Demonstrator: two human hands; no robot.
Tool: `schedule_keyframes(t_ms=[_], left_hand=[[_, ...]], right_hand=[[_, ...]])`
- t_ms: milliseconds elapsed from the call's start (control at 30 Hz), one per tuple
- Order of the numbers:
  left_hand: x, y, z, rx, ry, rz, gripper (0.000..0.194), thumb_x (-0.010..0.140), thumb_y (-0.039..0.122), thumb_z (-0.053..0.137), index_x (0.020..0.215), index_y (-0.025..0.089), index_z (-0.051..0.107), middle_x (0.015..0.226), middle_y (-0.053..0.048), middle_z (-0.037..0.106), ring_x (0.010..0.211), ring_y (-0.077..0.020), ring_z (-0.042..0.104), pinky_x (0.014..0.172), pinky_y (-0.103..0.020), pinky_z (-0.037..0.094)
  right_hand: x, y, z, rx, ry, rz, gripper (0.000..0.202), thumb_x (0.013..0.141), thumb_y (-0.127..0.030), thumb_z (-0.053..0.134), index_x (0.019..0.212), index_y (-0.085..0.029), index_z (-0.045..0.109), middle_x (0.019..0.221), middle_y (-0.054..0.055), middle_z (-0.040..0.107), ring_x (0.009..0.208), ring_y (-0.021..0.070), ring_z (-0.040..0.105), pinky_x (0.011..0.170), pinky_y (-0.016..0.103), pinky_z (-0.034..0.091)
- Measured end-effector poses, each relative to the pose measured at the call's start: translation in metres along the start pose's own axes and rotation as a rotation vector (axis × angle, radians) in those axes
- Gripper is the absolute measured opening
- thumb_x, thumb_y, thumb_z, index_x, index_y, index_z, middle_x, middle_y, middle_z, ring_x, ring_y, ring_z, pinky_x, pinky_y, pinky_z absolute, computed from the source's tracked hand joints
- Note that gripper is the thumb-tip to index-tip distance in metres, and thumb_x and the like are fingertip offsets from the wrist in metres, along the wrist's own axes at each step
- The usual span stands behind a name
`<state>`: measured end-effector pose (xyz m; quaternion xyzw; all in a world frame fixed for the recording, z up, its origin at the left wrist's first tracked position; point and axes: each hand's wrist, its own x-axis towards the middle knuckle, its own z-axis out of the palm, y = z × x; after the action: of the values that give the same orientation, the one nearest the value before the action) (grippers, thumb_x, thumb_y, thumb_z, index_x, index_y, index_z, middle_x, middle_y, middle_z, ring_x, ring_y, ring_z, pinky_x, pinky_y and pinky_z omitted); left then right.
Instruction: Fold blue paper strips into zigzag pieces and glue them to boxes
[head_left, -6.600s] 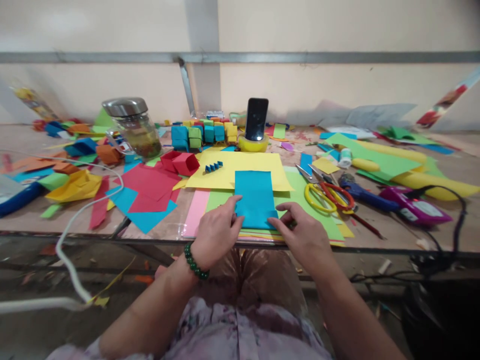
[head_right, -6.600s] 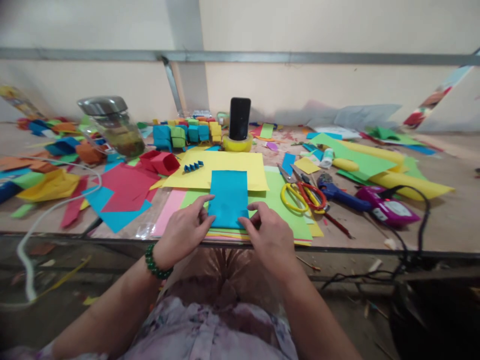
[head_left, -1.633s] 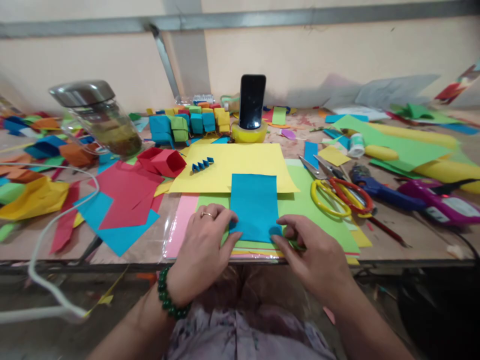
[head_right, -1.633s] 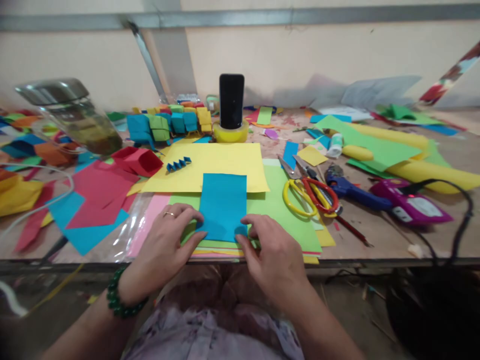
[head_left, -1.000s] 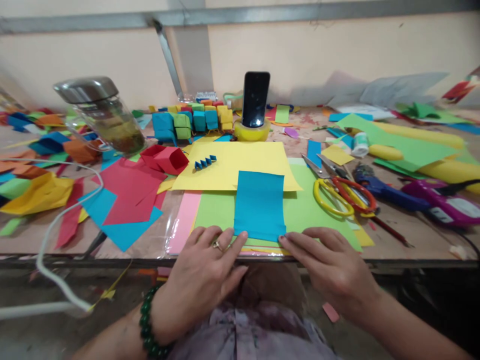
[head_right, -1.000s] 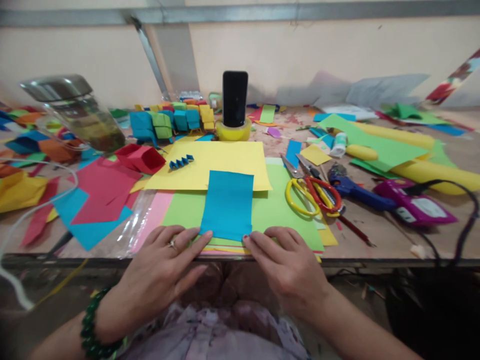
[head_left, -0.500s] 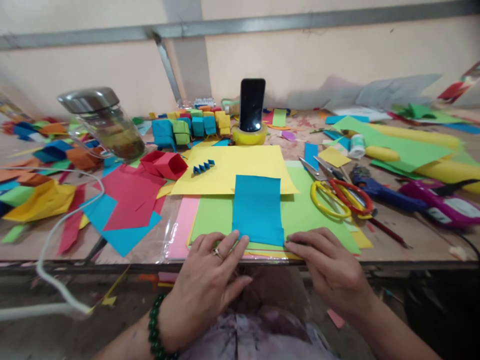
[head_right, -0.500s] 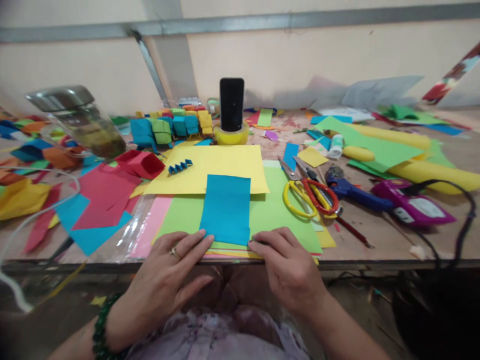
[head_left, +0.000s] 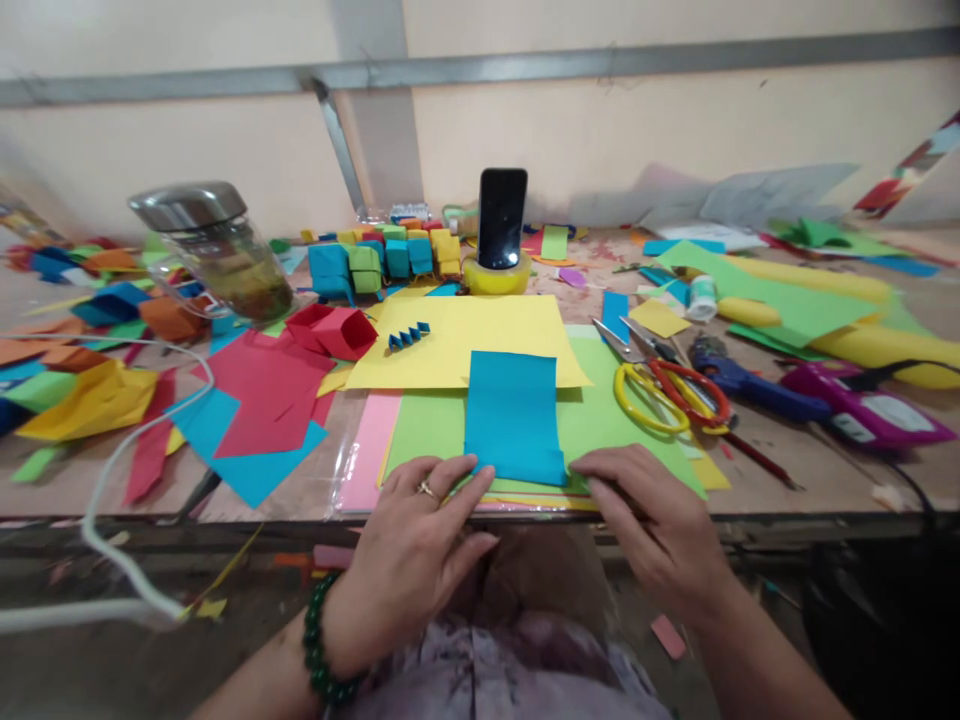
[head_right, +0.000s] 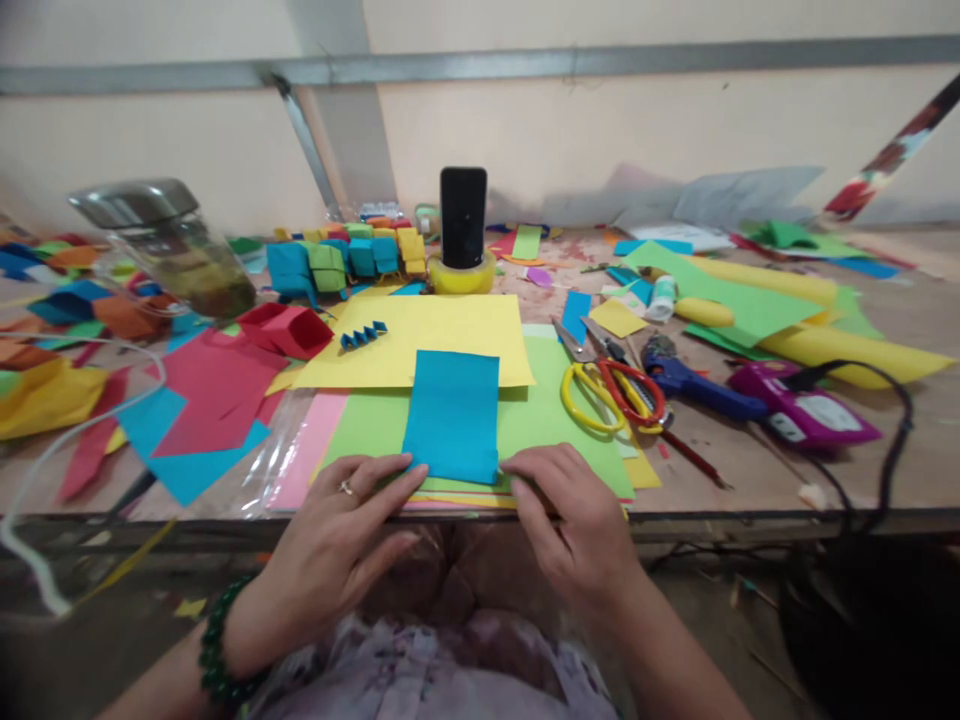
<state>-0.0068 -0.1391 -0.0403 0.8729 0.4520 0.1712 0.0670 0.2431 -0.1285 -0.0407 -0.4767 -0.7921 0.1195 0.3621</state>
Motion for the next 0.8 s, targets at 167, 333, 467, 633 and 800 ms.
schedule_keyframes(t_ms=[167, 333, 467, 633, 800], left_hand=[[0.013, 0.003, -0.002, -0.014, 0.073, -0.095, 0.045, 0.092, 0.034, 0.044, 0.134, 0.019, 0.045, 0.124, -0.012, 0.053, 0.106, -0.028, 0.046, 0.09, -0.048, 0.041], [0.026, 0.003, -0.003, -0.073, 0.085, -0.109, 0.031, 0.09, 0.026, 0.05, 0.119, 0.019, 0.059, 0.103, -0.009, 0.059, 0.096, -0.024, 0.051, 0.084, -0.041, 0.042], [0.024, 0.003, -0.001, -0.083, 0.106, -0.062, 0.024, 0.092, 0.024, 0.046, 0.101, 0.025, 0.068, 0.094, -0.005, 0.062, 0.089, -0.0207, 0.053, 0.08, -0.04, 0.039], [0.011, 0.003, -0.003, -0.111, 0.145, -0.01, 0.025, 0.091, 0.033, 0.049, 0.108, 0.03, 0.067, 0.106, -0.006, 0.063, 0.097, -0.0218, 0.053, 0.085, -0.042, 0.039], [0.009, 0.004, -0.007, -0.113, 0.132, -0.01, 0.025, 0.092, 0.033, 0.048, 0.1, 0.028, 0.071, 0.107, -0.006, 0.065, 0.098, -0.0218, 0.055, 0.087, -0.042, 0.041]], right_hand=[[0.007, 0.0, 0.008, -0.147, -0.049, 0.009, 0.024, 0.084, -0.032, 0.061, 0.106, -0.025, 0.069, 0.085, 0.005, 0.06, 0.08, 0.0183, 0.058, 0.067, 0.03, 0.048], [0.003, 0.003, 0.014, -0.048, 0.008, 0.015, 0.013, 0.084, -0.026, 0.061, 0.09, -0.024, 0.072, 0.086, 0.004, 0.059, 0.078, 0.0154, 0.059, 0.065, 0.027, 0.048], [0.0, 0.002, 0.012, -0.061, 0.044, -0.064, 0.013, 0.084, -0.022, 0.06, 0.089, -0.024, 0.073, 0.083, 0.005, 0.061, 0.079, 0.0166, 0.058, 0.066, 0.029, 0.048], [-0.001, 0.0, 0.005, -0.042, -0.004, -0.149, 0.015, 0.085, -0.025, 0.058, 0.09, -0.024, 0.073, 0.088, 0.006, 0.064, 0.083, 0.0183, 0.059, 0.071, 0.032, 0.049], [0.007, -0.002, 0.008, -0.12, -0.022, 0.077, 0.025, 0.08, -0.036, 0.065, 0.1, -0.021, 0.067, 0.095, 0.006, 0.064, 0.082, 0.0196, 0.062, 0.071, 0.032, 0.051]])
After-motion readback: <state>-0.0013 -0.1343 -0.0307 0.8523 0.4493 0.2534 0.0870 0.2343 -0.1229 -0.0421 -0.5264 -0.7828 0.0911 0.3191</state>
